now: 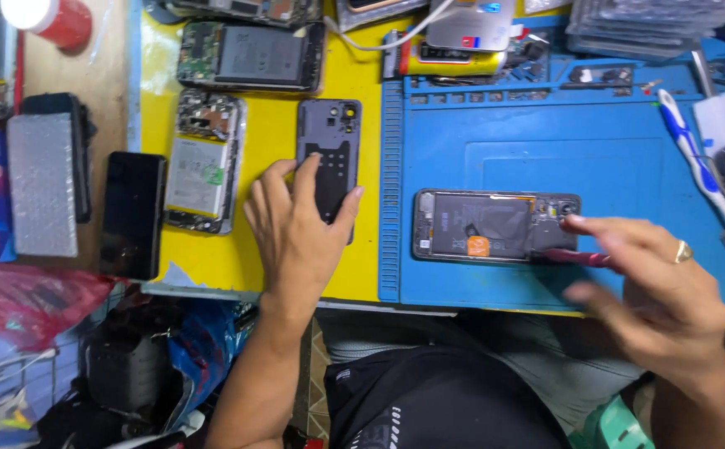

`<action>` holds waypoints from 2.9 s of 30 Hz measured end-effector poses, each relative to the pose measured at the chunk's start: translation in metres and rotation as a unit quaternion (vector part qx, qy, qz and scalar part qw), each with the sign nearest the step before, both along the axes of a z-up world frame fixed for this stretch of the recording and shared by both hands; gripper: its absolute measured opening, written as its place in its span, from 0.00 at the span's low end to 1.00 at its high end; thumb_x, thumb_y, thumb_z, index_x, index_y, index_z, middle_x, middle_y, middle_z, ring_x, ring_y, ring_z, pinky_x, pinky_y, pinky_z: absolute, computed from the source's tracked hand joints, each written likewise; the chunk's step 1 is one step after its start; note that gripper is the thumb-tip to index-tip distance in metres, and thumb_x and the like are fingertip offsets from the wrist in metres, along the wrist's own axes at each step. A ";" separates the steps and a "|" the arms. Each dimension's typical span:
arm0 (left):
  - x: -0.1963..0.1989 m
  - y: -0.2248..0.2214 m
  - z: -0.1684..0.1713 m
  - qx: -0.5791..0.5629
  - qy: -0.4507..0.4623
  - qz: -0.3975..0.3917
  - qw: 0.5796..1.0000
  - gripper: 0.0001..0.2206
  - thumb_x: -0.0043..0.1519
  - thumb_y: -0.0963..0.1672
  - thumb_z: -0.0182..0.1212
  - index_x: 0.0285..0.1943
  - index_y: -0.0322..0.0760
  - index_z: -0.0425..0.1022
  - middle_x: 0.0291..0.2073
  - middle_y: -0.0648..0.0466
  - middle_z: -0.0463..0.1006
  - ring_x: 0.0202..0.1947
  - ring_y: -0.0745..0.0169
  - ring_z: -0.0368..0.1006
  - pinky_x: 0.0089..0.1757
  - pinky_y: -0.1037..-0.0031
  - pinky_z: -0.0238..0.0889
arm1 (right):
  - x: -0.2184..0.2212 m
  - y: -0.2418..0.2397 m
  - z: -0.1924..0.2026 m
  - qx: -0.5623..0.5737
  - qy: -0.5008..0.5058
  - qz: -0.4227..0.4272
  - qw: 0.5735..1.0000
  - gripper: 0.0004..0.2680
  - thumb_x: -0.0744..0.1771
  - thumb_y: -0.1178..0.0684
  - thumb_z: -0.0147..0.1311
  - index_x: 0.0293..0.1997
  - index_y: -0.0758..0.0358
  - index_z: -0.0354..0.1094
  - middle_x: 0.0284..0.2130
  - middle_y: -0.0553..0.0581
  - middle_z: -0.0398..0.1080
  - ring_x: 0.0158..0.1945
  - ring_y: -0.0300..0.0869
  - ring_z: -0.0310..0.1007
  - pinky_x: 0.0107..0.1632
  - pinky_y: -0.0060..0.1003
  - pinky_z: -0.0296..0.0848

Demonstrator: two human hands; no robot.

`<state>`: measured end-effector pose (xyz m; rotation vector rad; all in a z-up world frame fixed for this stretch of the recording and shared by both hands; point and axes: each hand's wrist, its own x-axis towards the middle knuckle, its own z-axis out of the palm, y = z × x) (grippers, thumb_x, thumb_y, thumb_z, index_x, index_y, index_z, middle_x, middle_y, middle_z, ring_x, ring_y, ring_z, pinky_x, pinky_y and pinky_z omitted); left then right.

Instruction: A person is disassembling a smartphone on a repair bench, using a screwdriver to remove internal screws and prying out components.

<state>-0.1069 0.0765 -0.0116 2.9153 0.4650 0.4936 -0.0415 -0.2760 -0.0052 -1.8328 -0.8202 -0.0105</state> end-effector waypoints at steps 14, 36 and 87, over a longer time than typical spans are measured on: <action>0.056 -0.094 0.030 -0.061 0.009 -0.449 0.891 0.03 0.62 0.44 0.67 0.39 0.41 0.78 0.36 0.53 0.74 0.38 0.50 0.66 0.37 0.59 0.55 | 0.006 0.002 0.007 0.036 -0.045 0.051 0.997 0.15 0.73 0.67 0.45 0.71 0.66 0.53 0.59 0.71 0.71 0.63 0.56 0.77 0.74 0.60 0.76; 0.081 -0.108 0.004 -0.152 0.046 -0.533 0.831 0.04 0.63 0.42 0.67 0.42 0.37 0.78 0.40 0.53 0.75 0.39 0.50 0.67 0.39 0.59 0.54 | 0.008 -0.002 0.002 0.045 -0.040 0.047 0.997 0.12 0.72 0.70 0.43 0.65 0.72 0.55 0.51 0.75 0.73 0.56 0.63 0.81 0.55 0.41 0.90; 0.085 -0.131 0.007 0.127 -0.110 -0.596 0.786 0.13 0.66 0.40 0.53 0.28 0.50 0.73 0.27 0.58 0.68 0.29 0.59 0.65 0.44 0.68 0.65 | -0.008 -0.008 0.000 -0.001 -0.129 -0.031 0.991 0.15 0.66 0.68 0.66 0.55 0.69 0.63 0.41 0.71 0.71 0.42 0.54 0.79 0.49 0.43 0.85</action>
